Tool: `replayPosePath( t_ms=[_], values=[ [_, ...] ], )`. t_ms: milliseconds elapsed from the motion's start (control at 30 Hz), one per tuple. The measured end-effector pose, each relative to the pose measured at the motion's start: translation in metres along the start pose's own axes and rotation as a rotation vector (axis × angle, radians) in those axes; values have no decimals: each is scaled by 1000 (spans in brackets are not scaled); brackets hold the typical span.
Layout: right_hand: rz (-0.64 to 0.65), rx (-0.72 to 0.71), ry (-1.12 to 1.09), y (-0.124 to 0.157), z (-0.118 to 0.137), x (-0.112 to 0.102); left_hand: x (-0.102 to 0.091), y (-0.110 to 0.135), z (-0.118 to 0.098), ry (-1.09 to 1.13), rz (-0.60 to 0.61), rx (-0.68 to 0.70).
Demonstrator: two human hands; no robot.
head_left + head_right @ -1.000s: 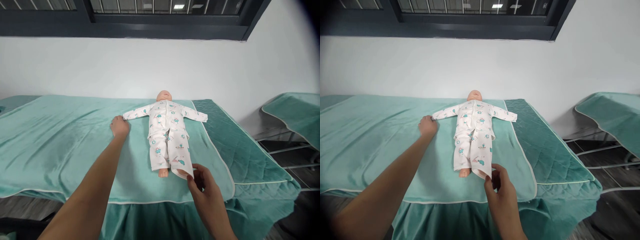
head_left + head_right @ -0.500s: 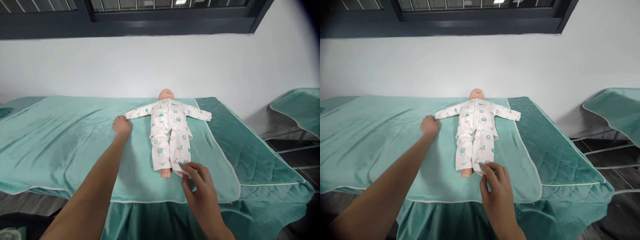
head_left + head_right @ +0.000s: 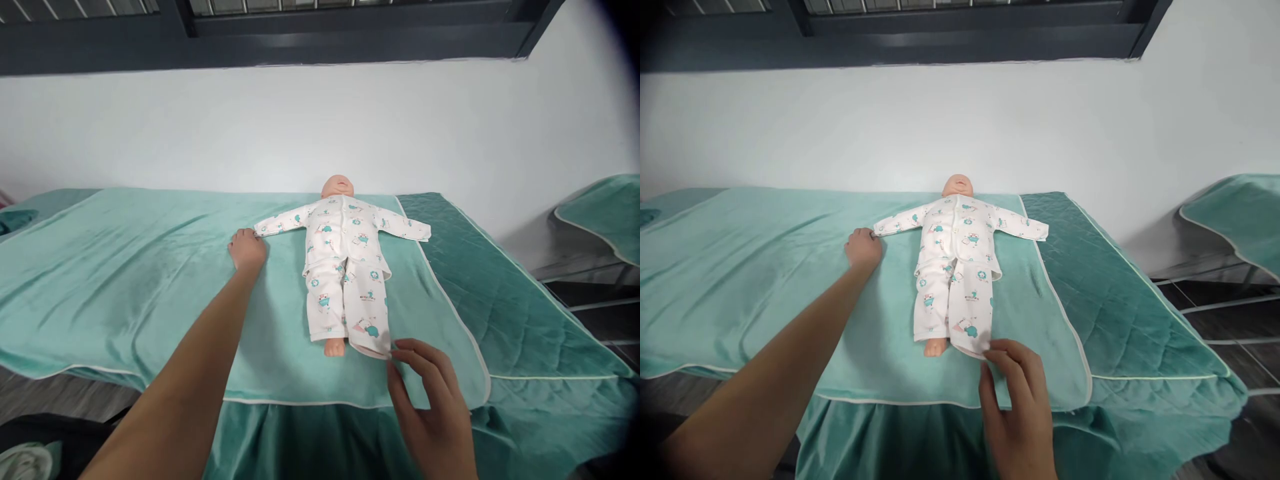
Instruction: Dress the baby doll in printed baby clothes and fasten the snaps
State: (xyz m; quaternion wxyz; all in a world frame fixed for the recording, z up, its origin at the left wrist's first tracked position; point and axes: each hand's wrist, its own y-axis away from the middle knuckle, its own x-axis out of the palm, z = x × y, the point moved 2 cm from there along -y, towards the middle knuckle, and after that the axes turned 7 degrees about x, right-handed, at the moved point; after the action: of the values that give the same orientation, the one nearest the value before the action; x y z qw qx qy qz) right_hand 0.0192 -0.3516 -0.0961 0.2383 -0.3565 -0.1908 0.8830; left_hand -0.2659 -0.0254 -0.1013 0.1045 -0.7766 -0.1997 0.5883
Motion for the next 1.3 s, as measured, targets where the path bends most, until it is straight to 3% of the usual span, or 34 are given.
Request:
replayPosePath(
  t_ms=[67, 233, 400, 467, 533, 633, 700, 800, 1033, 1167, 1300],
  values=[
    [16, -34, 10, -3, 10, 5, -1, 1, 0, 10, -1, 1],
    [201, -105, 207, -19, 35, 29, -5, 2, -2, 46, -23, -14],
    [210, -126, 357, -31, 38, 43, -30, 16, -14, 98, -112, 16],
    [211, -132, 386, -33, 36, 44, -44, 41, -22, 191, -145, 141],
    [221, -146, 406, -34, 34, 43, -58, 83, -28, 358, -154, 280],
    [229, -159, 414, -35, 34, 43, -71, 159, -33, 541, 52, 459],
    [220, -166, 410, -36, 35, 44, -78, 204, -36, 533, 186, 574],
    [206, -173, 406, -36, 37, 46, -86, 238, -42, 469, 209, 598],
    [211, -184, 379, -38, 38, 43, -90, 237, -56, 554, 206, 507],
    [157, -221, 309, -35, 42, 27, -98, 246, -55, 734, 141, 380],
    [163, -258, 275, -26, 41, 21, -94, 260, -48, 744, 141, 350]
  ],
)
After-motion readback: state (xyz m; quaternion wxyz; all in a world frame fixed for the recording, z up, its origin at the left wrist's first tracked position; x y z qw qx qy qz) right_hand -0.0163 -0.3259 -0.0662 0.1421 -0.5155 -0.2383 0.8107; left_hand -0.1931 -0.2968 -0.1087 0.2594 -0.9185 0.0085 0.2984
